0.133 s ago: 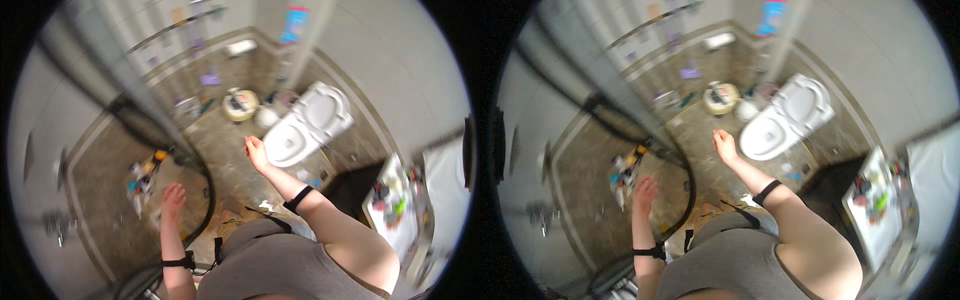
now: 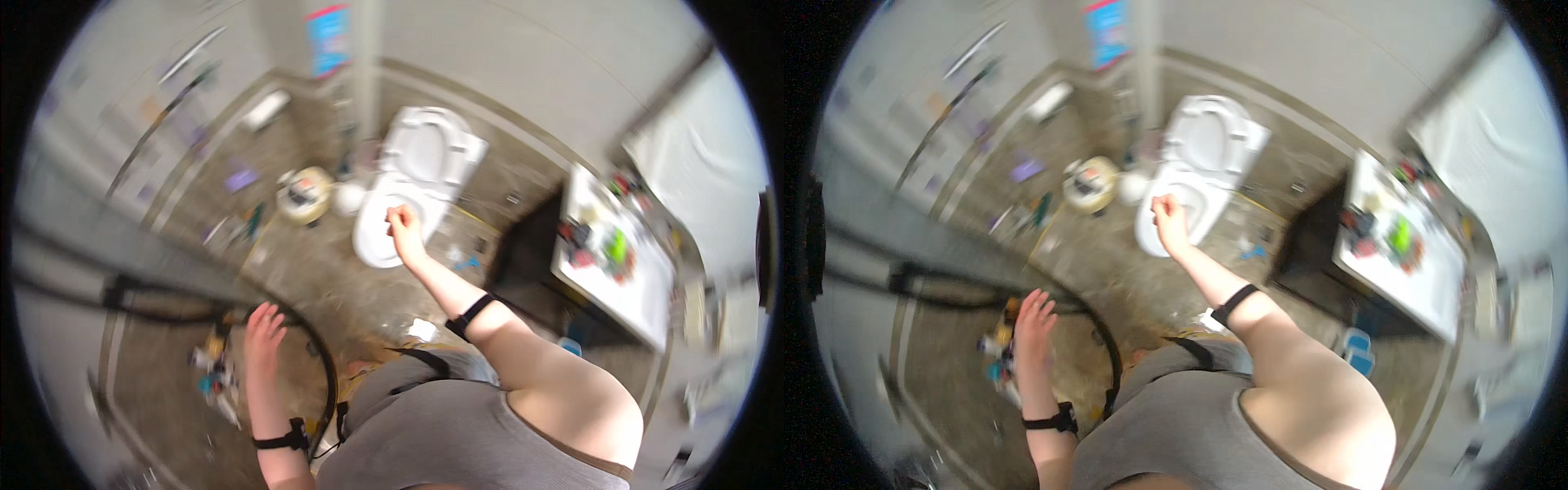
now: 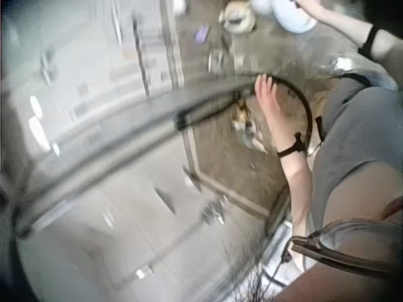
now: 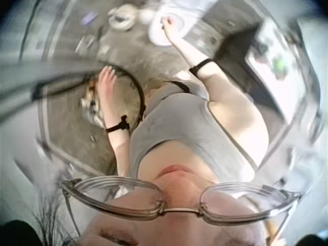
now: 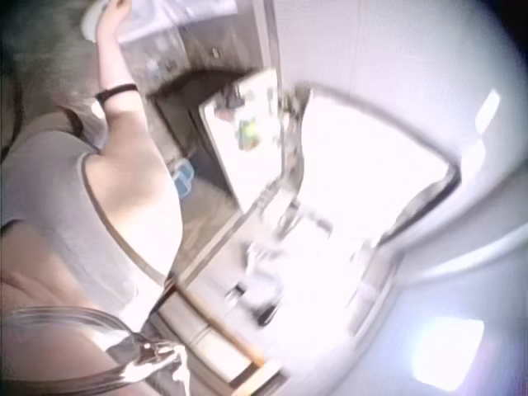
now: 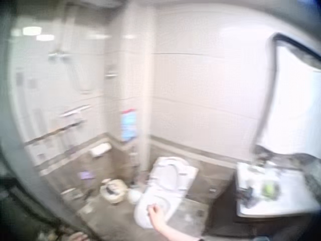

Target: Spraying cleaning solution and wiping down the walls and glass doors of a shower stall.

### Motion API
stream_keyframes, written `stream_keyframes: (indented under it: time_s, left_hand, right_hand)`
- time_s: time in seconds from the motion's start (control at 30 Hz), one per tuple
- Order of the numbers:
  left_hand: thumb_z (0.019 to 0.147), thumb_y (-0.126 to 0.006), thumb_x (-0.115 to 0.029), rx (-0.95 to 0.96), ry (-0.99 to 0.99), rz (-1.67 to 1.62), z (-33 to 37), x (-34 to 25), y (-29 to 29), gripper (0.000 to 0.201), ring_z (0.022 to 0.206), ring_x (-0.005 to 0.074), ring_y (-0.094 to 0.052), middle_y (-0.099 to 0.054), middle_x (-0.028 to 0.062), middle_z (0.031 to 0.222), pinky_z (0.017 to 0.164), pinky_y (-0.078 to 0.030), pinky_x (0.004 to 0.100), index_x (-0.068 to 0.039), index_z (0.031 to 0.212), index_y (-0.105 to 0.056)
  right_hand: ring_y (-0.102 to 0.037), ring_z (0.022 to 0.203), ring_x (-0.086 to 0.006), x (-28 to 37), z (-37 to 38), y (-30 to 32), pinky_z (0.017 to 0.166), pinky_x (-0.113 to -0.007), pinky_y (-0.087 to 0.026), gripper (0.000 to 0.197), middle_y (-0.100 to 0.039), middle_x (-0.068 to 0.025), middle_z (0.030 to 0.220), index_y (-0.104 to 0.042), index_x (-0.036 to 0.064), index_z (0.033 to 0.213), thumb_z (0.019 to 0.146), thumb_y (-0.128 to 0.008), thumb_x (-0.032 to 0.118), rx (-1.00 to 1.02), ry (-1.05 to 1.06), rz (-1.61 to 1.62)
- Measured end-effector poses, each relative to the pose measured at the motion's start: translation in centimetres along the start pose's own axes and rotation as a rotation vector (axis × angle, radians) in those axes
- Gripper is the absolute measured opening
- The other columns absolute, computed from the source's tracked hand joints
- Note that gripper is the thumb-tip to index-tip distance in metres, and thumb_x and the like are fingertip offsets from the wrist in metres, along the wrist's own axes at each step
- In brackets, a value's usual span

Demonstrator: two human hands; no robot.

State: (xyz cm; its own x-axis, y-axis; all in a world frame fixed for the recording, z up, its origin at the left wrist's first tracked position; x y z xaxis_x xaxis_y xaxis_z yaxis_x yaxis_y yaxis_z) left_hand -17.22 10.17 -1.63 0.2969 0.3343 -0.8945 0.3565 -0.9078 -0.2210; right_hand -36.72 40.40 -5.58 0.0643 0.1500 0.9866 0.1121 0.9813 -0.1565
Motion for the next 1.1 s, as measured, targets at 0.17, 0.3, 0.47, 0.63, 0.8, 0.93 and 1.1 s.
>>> stream_keyframes:
  time_s: [0.17, 0.3, 0.47, 0.63, 0.8, 0.93, 1.1]
  left_hand:
    - [0.091, -0.051, -0.027, 0.345, 0.01, 0.368, 3.6, -4.1, -10.5, 0.044, 0.116, 0.0216, -0.045, -0.047, 0.0072, 0.128, 0.095, -0.036, 0.0379, -0.008, 0.13, -0.042]
    - [0.091, -0.05, -0.026, 0.551, 0.102, 0.401, 1.2, -1.3, -23.6, 0.043, 0.116, 0.0205, -0.045, -0.048, 0.0066, 0.127, 0.094, -0.037, 0.0365, -0.007, 0.129, -0.042]
    - [0.09, -0.051, -0.021, 0.673, 0.191, 0.459, -0.8, 1.8, -30.3, 0.038, 0.109, 0.0202, -0.051, -0.053, 0.0071, 0.12, 0.088, -0.041, 0.0339, -0.006, 0.125, -0.045]
    - [0.09, -0.052, -0.023, 0.72, 0.131, 0.46, -1.0, 2.7, -31.3, 0.035, 0.106, 0.0187, -0.053, -0.055, 0.0059, 0.117, 0.088, -0.042, 0.0329, -0.008, 0.122, -0.048]
    - [0.088, -0.056, -0.025, 0.686, 0.121, 0.386, -3.2, 9.1, -29.4, 0.038, 0.107, 0.0176, -0.052, -0.054, 0.0037, 0.119, 0.091, -0.041, 0.0361, -0.01, 0.121, -0.048]
    - [0.083, -0.062, -0.029, 0.728, 0.151, 0.427, -7.2, 13.1, -28.4, 0.045, 0.104, 0.0131, -0.048, -0.054, 0.0019, 0.113, 0.085, -0.042, 0.0326, -0.015, 0.123, -0.046]
    - [0.074, -0.072, -0.022, 0.794, 0.016, 0.596, -11.9, 15.4, -29.5, 0.075, 0.125, 0.0241, -0.036, -0.04, 0.0136, 0.134, 0.1, -0.036, 0.0379, -0.007, 0.136, -0.031]
  right_hand:
    - [-0.046, 0.06, -0.0069, -1.5, -2.2, 14.8, 0.057, -0.022, -0.041, 0.012, -0.052, 0.0, 0.072, -0.052, 0.0044, 0.084, 0.084, -0.06, 0.013, -0.738, 0.284, 0.01]
    - [-0.046, 0.073, -0.0068, 4.1, -8.7, 33.8, 0.064, -0.023, -0.041, 0.024, -0.05, 0.0, 0.082, -0.049, 0.0061, 0.097, 0.079, -0.065, 0.01, -1.147, 0.357, -0.183]
    - [-0.048, 0.095, -0.0192, 5.6, -15.0, 47.1, 0.08, -0.03, -0.043, 0.058, -0.046, -0.012, 0.106, -0.041, 0.0027, 0.12, 0.073, -0.071, 0.018, -1.552, 0.164, -0.616]
    - [-0.053, 0.066, -0.0173, 4.1, -14.9, 57.7, 0.062, -0.031, -0.044, 0.041, -0.06, -0.0053, 0.076, -0.061, 0.0009, 0.095, 0.07, -0.073, 0.031, -1.035, -0.097, -0.406]
    - [-0.061, 0.091, -0.0234, 3.4, -17.1, 53.9, 0.084, -0.033, -0.045, 0.037, -0.065, -0.0129, 0.097, -0.061, -0.001, 0.103, 0.075, -0.07, 0.02, -0.541, 0.176, -0.905]
    - [-0.057, 0.073, -0.0177, 10.3, -23.4, 42.2, 0.072, -0.028, -0.045, 0.021, -0.059, -0.0096, 0.078, -0.057, -0.0011, 0.091, 0.072, -0.06, 0.006, -0.116, 0.162, -0.746]
    - [-0.056, 0.071, -0.0117, 14.4, -21.7, 28.6, 0.067, -0.026, -0.046, 0.032, -0.06, -0.0039, 0.082, -0.056, 0.0013, 0.102, 0.071, -0.061, 0.007, 0.162, 0.237, -0.26]
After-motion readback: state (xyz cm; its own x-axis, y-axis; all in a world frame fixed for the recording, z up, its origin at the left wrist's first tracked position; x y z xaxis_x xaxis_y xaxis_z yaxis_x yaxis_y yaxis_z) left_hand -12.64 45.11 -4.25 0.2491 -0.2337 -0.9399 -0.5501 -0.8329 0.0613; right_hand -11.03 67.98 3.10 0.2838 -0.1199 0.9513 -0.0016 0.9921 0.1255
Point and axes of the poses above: each hand's wrist, its own z-axis towards the middle knuckle, its own y-axis out of the back of the hand, x = y × z, the point moved 1 cm from there along z, towards the middle knuckle
